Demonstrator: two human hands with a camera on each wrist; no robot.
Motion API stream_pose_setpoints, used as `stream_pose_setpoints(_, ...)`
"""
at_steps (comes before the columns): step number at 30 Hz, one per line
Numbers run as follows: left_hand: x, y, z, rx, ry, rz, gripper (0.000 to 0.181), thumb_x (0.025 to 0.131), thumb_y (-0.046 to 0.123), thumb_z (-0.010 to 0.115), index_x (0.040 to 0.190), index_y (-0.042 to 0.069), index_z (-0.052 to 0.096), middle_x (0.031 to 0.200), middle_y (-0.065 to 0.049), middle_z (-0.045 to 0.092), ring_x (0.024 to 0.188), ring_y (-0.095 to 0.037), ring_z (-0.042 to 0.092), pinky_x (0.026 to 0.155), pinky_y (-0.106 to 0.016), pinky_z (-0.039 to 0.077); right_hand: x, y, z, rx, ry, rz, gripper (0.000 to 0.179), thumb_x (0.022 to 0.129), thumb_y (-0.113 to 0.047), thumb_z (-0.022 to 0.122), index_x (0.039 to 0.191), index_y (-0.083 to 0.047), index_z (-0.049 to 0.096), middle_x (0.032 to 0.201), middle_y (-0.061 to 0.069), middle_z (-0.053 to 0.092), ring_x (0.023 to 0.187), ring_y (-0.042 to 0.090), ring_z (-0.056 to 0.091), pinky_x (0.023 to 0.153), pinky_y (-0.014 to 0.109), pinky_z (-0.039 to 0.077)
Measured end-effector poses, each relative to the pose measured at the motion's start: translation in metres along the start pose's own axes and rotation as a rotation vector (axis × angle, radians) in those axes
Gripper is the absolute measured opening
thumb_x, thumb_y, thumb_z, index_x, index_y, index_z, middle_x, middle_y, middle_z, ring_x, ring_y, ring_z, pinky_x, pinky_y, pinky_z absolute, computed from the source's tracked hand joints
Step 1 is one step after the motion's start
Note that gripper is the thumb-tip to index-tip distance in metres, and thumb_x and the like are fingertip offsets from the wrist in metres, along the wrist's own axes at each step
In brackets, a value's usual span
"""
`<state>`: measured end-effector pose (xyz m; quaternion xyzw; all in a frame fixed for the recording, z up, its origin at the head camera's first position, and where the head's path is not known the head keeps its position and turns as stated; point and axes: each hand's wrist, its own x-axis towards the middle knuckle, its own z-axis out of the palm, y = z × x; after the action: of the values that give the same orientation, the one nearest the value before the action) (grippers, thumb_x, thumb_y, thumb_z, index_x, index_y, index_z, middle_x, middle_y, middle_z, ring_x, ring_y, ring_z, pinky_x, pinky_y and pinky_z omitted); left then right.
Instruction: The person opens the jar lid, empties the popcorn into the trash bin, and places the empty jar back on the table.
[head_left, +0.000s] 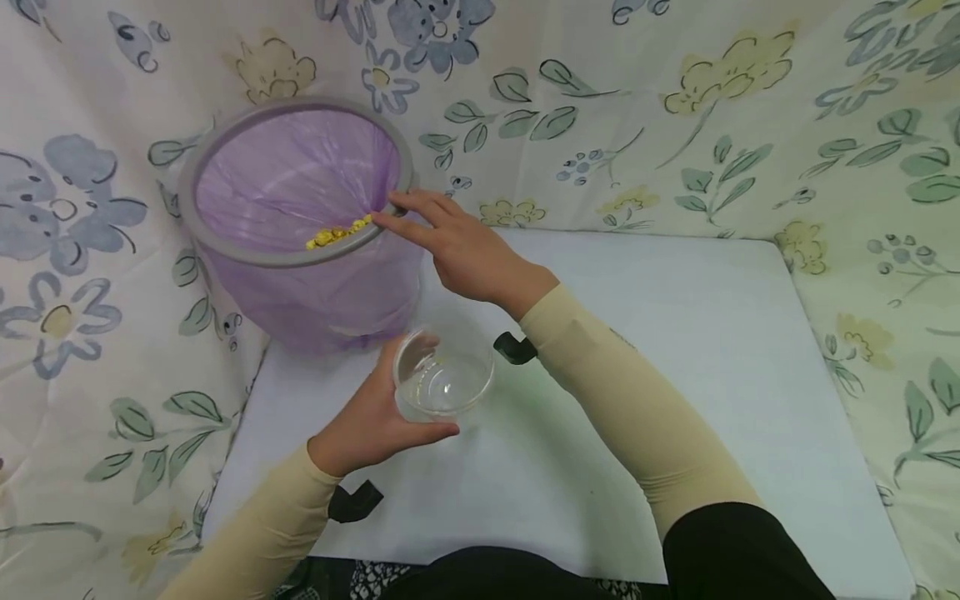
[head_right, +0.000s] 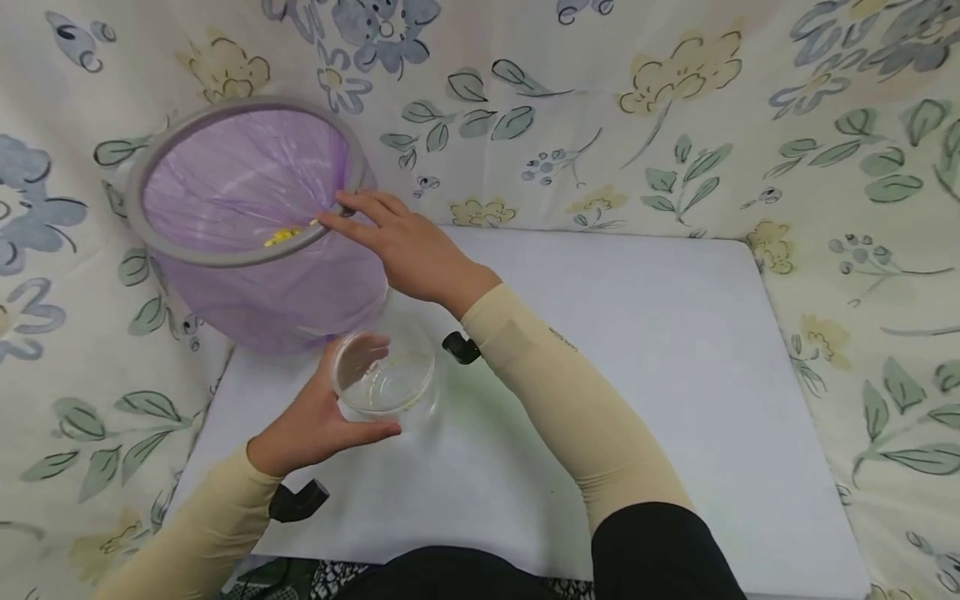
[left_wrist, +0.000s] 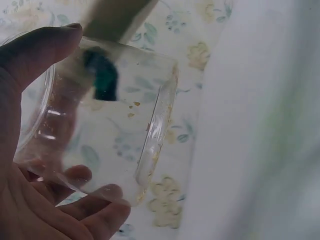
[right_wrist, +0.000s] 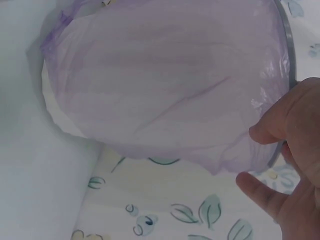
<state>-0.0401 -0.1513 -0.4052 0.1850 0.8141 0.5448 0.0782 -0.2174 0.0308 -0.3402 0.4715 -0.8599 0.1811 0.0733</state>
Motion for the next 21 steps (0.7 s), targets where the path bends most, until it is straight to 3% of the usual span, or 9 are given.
stream_pose_setpoints(4, -0.008, -0.021, 0.021, -0.080, -0.053, -0.069, 0.112, 0.075, 0.029, 0.098, 0.158, 0.018, 0.023, 0.156, -0.005, 0.042, 0.141, -0.033, 0.047, 0.106, -0.057, 0.047, 0.000, 0.002, 0.001, 0.007, -0.004, 0.001, 0.076, 0.099, 0.012, 0.048, 0.164, -0.026, 0.038, 0.170, 0.005, 0.029, 0.157, 0.025, 0.026, 0.114, 0.034, 0.045)
stream_pose_setpoints(9, -0.009, -0.048, 0.039, -0.109, -0.097, -0.128, 0.115, 0.074, 0.031, 0.099, 0.159, 0.020, 0.022, 0.158, -0.014, 0.041, 0.135, -0.032, 0.051, 0.101, -0.055, 0.049, 0.003, 0.003, -0.001, 0.008, 0.028, 0.004, 0.075, 0.099, 0.012, 0.049, 0.163, -0.027, 0.040, 0.170, 0.004, 0.031, 0.157, 0.024, 0.026, 0.111, 0.035, 0.047)
stream_pose_setpoints(17, -0.020, -0.086, 0.067, -0.062, -0.151, -0.224, 0.112, 0.073, 0.038, 0.098, 0.157, 0.027, 0.025, 0.153, -0.001, 0.046, 0.134, -0.022, 0.052, 0.106, -0.051, 0.045, 0.002, 0.000, 0.001, 0.033, -0.001, 0.026, 0.070, 0.102, -0.001, 0.050, 0.165, -0.027, 0.036, 0.172, 0.004, 0.027, 0.160, 0.022, 0.020, 0.114, 0.036, 0.045)
stream_pose_setpoints(21, -0.026, -0.099, 0.078, -0.051, -0.134, -0.238, 0.112, 0.071, 0.036, 0.099, 0.157, 0.024, 0.028, 0.151, -0.003, 0.050, 0.133, -0.021, 0.053, 0.107, -0.053, 0.045, -0.001, 0.000, 0.004, 0.051, -0.013, 0.045, 0.073, 0.100, -0.009, 0.059, 0.166, -0.027, 0.034, 0.173, 0.002, 0.024, 0.160, 0.021, 0.017, 0.113, 0.037, 0.045)
